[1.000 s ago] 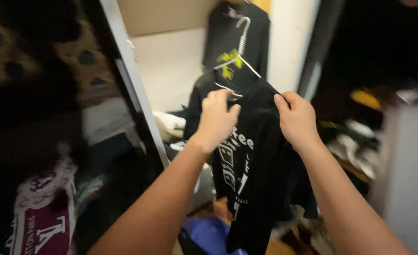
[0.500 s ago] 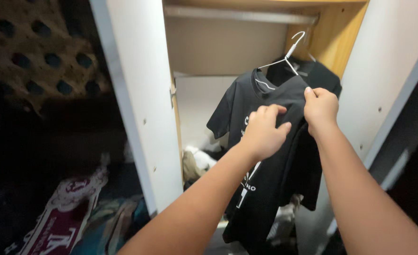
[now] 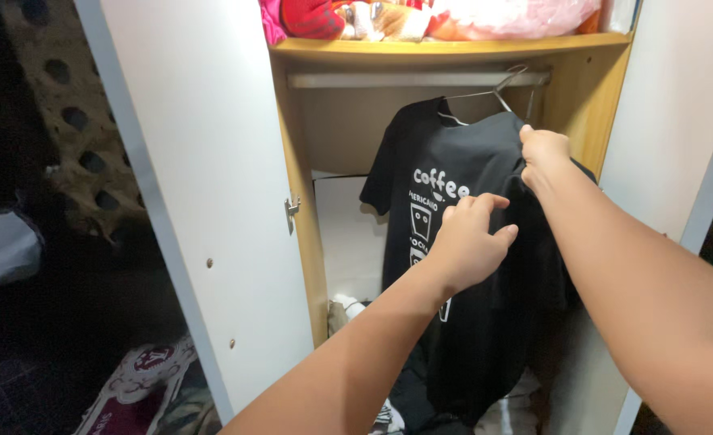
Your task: The person picks up t-shirts from a bed, places them on hangers, and hangs them in a wardrobe. The person repeats this process for several shirts, including white and black t-shirts with various prints.
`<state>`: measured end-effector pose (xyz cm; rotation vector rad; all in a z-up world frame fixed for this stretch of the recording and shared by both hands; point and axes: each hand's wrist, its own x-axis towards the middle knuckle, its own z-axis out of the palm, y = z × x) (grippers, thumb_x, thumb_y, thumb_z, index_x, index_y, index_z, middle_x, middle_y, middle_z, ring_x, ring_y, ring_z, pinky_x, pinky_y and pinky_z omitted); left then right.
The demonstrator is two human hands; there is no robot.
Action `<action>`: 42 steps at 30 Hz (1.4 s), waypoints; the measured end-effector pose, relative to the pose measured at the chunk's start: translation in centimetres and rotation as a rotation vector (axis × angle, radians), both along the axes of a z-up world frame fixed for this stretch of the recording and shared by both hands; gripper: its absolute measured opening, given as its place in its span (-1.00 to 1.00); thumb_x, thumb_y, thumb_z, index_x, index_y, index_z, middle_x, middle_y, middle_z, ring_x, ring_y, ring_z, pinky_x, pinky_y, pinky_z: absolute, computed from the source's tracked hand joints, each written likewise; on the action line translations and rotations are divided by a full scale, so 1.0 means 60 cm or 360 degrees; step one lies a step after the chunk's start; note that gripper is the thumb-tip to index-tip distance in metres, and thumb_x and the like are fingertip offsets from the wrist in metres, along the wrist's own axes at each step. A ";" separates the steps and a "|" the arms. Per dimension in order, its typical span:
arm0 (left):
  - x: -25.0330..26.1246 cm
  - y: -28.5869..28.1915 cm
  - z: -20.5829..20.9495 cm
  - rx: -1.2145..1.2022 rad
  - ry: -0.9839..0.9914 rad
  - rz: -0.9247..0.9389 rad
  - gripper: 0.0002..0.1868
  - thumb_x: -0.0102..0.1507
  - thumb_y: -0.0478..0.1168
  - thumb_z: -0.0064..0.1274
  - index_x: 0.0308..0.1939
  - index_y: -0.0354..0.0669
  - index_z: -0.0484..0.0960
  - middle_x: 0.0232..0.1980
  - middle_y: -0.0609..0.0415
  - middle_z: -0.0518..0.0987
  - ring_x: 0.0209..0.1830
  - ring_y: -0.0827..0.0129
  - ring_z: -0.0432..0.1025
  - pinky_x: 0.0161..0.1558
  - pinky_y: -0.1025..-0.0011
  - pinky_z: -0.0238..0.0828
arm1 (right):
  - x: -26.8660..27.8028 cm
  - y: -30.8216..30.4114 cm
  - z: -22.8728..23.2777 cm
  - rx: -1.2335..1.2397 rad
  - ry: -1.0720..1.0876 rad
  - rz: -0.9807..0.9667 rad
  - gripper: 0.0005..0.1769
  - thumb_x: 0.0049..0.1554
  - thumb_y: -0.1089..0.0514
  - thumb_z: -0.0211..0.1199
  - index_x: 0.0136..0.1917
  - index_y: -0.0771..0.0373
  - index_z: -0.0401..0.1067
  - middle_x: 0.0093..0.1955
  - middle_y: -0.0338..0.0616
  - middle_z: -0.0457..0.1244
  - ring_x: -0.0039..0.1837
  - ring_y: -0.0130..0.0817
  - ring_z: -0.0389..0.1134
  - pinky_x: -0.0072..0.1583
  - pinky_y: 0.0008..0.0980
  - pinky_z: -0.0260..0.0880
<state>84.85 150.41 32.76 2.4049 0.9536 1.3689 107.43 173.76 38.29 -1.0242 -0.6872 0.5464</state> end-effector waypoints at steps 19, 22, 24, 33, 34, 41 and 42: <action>0.052 0.052 0.007 -0.0132 -0.0015 0.0057 -0.39 0.24 -0.07 0.10 0.36 -0.16 0.41 0.35 -0.19 0.40 0.41 -0.08 0.18 0.38 0.12 0.14 | -0.014 0.048 0.061 -0.0547 -0.0387 -0.0259 -0.54 0.21 -0.07 0.37 0.10 0.40 0.51 0.15 0.14 0.35 0.14 -0.14 0.38 0.15 -0.15 0.33; 0.059 0.066 0.003 -0.0162 0.0016 0.0085 -0.38 0.24 -0.06 0.11 0.36 -0.15 0.41 0.36 -0.20 0.39 0.42 -0.08 0.18 0.39 0.11 0.13 | -0.022 0.045 0.047 -0.0570 -0.0585 -0.0213 -0.52 0.25 -0.10 0.28 0.15 0.38 0.47 0.16 0.18 0.32 0.14 -0.02 0.37 0.14 -0.08 0.35; 0.061 0.073 -0.004 -0.0179 0.0024 0.0084 -0.38 0.25 -0.07 0.11 0.36 -0.16 0.40 0.36 -0.20 0.38 0.42 -0.09 0.16 0.39 0.11 0.13 | -0.026 0.040 0.026 -0.0599 -0.0720 -0.0179 -0.51 0.28 -0.12 0.22 0.18 0.38 0.45 0.17 0.20 0.30 0.14 0.06 0.37 0.12 -0.03 0.36; 0.065 0.083 -0.025 -0.0368 0.0080 0.0054 -0.37 0.27 -0.05 0.05 0.39 -0.16 0.36 0.40 -0.18 0.36 0.45 -0.05 0.15 0.38 0.11 0.14 | 0.009 0.009 -0.036 -0.0665 -0.1591 -0.0512 -0.70 0.28 0.14 0.11 0.16 0.36 0.51 0.18 0.31 0.33 0.22 0.22 0.36 0.19 -0.01 0.39; 0.067 0.083 -0.026 -0.0370 0.0076 0.0044 -0.37 0.27 -0.05 0.04 0.39 -0.17 0.37 0.40 -0.17 0.37 0.45 -0.04 0.16 0.39 0.11 0.13 | 0.020 0.013 -0.032 -0.0657 -0.1671 -0.0562 -0.72 0.23 0.21 0.13 0.15 0.37 0.51 0.17 0.34 0.32 0.22 0.23 0.36 0.20 -0.01 0.39; 0.070 0.084 -0.044 -0.0495 0.0146 0.0064 -0.37 0.27 -0.03 0.05 0.39 -0.14 0.37 0.41 -0.18 0.34 0.45 -0.05 0.13 0.39 0.10 0.11 | 0.100 0.091 -0.048 -0.0681 -0.1794 -0.0655 -0.75 0.22 0.21 0.18 0.01 0.46 0.55 0.03 0.38 0.38 0.14 0.25 0.41 0.16 -0.05 0.42; 0.072 0.086 -0.045 -0.0526 0.0155 0.0078 -0.38 0.27 -0.03 0.05 0.39 -0.13 0.37 0.41 -0.17 0.33 0.45 -0.04 0.13 0.37 0.09 0.12 | 0.112 0.099 -0.059 -0.0609 -0.1762 -0.0694 -0.72 0.27 0.16 0.16 0.01 0.45 0.53 0.02 0.39 0.37 0.11 0.27 0.41 0.12 -0.02 0.42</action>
